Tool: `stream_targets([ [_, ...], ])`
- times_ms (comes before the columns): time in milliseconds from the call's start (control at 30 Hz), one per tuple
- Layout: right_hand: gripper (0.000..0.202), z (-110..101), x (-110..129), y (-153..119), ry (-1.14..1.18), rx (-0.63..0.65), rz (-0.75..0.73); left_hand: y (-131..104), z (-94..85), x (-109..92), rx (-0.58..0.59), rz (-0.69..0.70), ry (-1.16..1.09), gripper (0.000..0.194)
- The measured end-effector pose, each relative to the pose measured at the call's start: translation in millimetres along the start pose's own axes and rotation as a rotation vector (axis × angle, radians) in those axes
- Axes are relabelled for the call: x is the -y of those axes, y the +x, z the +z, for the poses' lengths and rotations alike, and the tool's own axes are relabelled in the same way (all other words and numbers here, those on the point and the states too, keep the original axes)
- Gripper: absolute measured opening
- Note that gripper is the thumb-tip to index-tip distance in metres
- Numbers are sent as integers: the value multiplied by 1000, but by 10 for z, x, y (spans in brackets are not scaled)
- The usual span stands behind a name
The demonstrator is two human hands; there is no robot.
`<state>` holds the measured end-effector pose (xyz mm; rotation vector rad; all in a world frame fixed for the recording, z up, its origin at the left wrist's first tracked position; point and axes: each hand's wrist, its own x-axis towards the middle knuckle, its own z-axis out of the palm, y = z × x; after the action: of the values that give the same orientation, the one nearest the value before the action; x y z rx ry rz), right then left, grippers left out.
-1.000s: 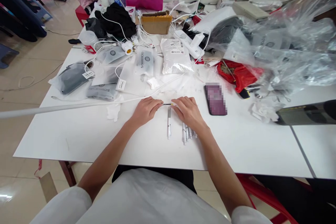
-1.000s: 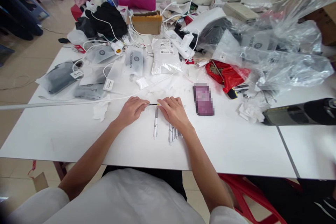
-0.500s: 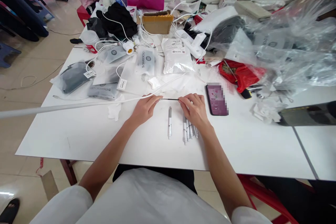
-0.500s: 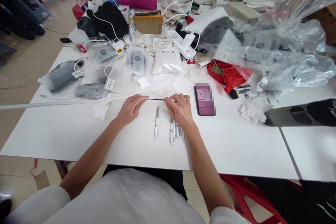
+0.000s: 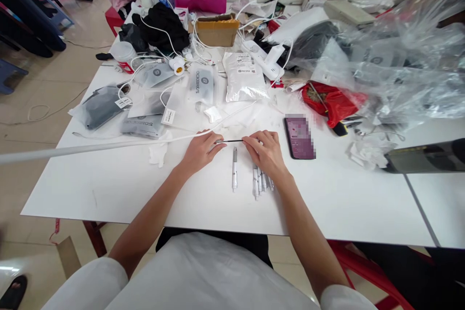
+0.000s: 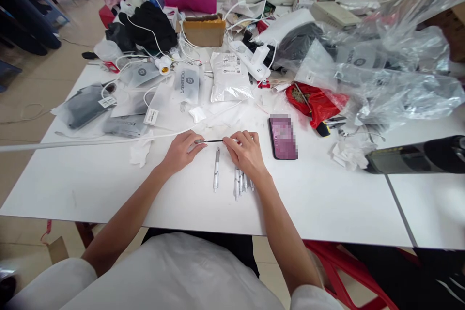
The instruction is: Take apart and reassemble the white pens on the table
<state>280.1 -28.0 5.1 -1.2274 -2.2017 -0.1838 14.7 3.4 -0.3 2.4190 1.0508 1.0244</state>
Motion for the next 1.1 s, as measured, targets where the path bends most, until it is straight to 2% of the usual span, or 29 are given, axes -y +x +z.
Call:
stream_targets([
  [133,16,29,49,-4,5,52,5,-3,33,12,-18,49,36,24],
  [267,18,44,54,-15,18,83,28,-3,45,17,-13,43,36,26],
  [600,17,69,59,-21,13,65,0,-16,73,17,-24,82,33,22],
  [700,22,89,79,-21,100,62,-14,-15,80,-9,-32,104,47,19],
  [833,27,47,68,-15,299,49,85,-7,65,-11,-51,94,59,19],
  [967,22,-48,27,7,465,-35,175,13,21,2,-79,34,46,21],
  [1100,16,-78,4,20,531,-70,236,16,10,4,-46,14,32,25],
])
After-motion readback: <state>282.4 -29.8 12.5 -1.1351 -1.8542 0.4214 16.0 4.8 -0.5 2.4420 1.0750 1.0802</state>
